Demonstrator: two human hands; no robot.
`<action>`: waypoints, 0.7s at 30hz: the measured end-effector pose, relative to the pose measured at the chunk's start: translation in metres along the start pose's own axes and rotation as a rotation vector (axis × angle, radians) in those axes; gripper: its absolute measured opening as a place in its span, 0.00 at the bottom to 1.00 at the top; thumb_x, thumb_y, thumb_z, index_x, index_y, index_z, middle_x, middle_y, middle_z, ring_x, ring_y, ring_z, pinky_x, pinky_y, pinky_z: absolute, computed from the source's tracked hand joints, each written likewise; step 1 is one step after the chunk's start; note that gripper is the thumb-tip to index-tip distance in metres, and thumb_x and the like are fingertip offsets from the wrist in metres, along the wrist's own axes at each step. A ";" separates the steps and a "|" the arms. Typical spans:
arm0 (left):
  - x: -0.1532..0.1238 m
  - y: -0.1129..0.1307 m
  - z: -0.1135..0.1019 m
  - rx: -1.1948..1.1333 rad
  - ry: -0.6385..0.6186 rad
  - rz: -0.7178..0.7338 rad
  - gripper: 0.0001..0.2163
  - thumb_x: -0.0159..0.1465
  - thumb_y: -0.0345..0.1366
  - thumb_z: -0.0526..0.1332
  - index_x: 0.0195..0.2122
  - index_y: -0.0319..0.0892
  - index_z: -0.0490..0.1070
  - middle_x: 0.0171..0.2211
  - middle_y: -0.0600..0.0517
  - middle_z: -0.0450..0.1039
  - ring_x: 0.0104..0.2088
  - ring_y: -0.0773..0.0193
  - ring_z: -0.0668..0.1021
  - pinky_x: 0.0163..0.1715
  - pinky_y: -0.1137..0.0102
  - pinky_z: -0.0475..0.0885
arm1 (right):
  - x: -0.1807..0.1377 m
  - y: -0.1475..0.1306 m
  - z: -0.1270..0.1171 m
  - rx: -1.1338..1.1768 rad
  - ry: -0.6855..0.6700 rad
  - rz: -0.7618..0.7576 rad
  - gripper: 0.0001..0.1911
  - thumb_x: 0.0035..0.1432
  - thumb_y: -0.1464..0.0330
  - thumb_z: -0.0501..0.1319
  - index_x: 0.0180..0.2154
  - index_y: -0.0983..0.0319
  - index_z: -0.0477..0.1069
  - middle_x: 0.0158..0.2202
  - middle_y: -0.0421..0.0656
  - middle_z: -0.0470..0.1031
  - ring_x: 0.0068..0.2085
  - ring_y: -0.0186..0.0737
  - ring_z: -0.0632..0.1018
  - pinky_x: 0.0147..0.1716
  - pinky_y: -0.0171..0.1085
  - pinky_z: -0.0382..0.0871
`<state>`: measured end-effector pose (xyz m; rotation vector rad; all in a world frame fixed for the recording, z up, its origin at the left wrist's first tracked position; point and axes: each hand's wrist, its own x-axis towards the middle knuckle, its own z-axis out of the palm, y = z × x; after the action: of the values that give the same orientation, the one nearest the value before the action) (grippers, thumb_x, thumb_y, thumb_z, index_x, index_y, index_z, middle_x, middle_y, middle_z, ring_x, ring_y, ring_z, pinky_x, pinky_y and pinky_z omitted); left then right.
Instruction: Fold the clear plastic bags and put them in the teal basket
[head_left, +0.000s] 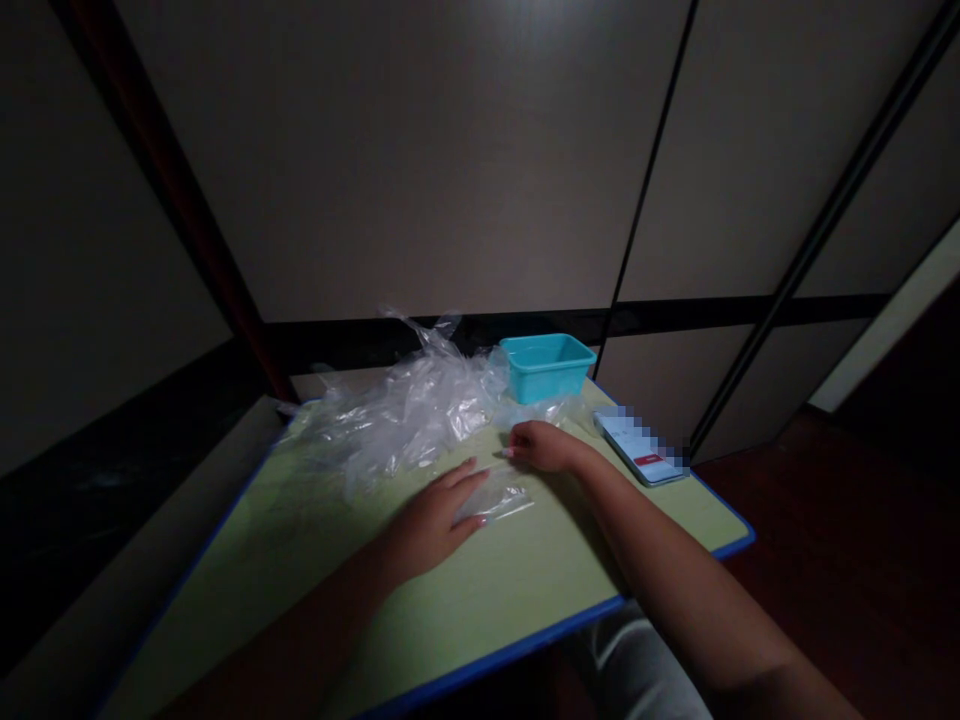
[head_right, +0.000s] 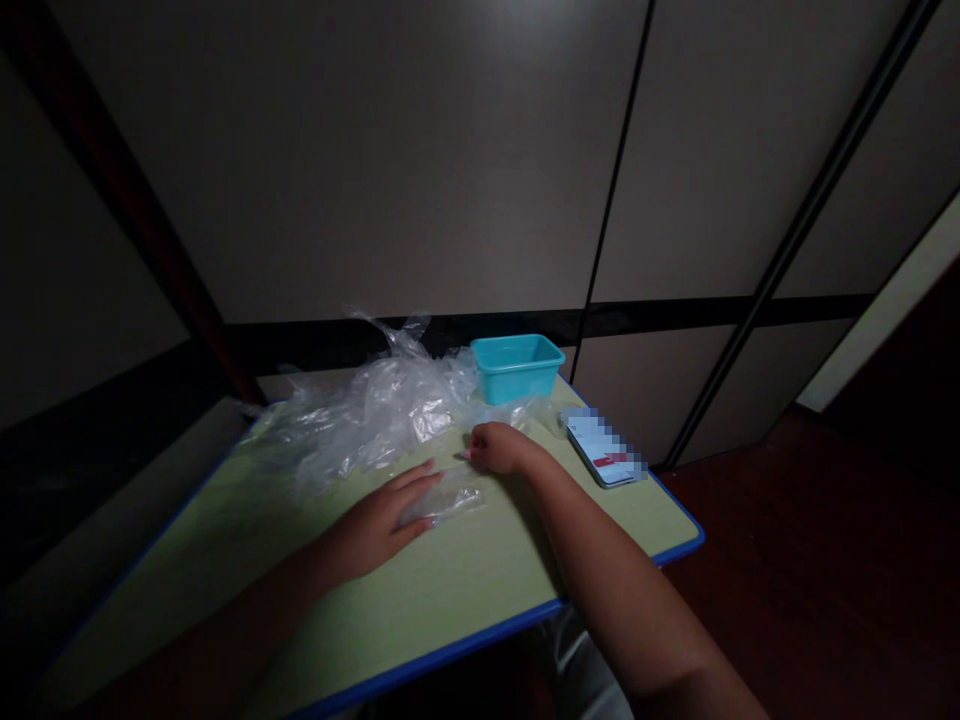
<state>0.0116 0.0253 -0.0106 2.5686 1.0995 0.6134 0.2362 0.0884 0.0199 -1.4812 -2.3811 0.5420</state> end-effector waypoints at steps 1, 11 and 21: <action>0.000 0.000 0.000 0.019 0.010 0.005 0.23 0.59 0.36 0.58 0.56 0.45 0.60 0.60 0.46 0.55 0.58 0.57 0.61 0.56 0.61 0.58 | -0.001 -0.001 -0.001 -0.014 -0.024 0.004 0.10 0.52 0.65 0.61 0.29 0.66 0.70 0.26 0.42 0.70 0.26 0.31 0.65 0.24 0.30 0.53; 0.002 0.003 -0.001 0.062 0.068 0.039 0.17 0.61 0.34 0.53 0.51 0.40 0.67 0.52 0.44 0.67 0.53 0.57 0.68 0.54 0.61 0.63 | -0.001 0.001 -0.002 0.123 -0.101 -0.044 0.10 0.51 0.66 0.60 0.24 0.65 0.65 0.20 0.36 0.64 0.23 0.29 0.63 0.23 0.29 0.54; 0.002 0.006 0.000 -0.070 0.143 -0.025 0.33 0.56 0.40 0.60 0.61 0.42 0.49 0.58 0.41 0.58 0.56 0.51 0.63 0.54 0.56 0.59 | -0.002 -0.012 0.000 0.938 -0.145 -0.046 0.19 0.47 0.54 0.59 0.24 0.62 0.58 0.19 0.36 0.66 0.23 0.34 0.73 0.24 0.33 0.65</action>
<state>0.0171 0.0228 -0.0077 2.4802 1.1310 0.8257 0.2274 0.0813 0.0249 -0.9548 -1.7748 1.5158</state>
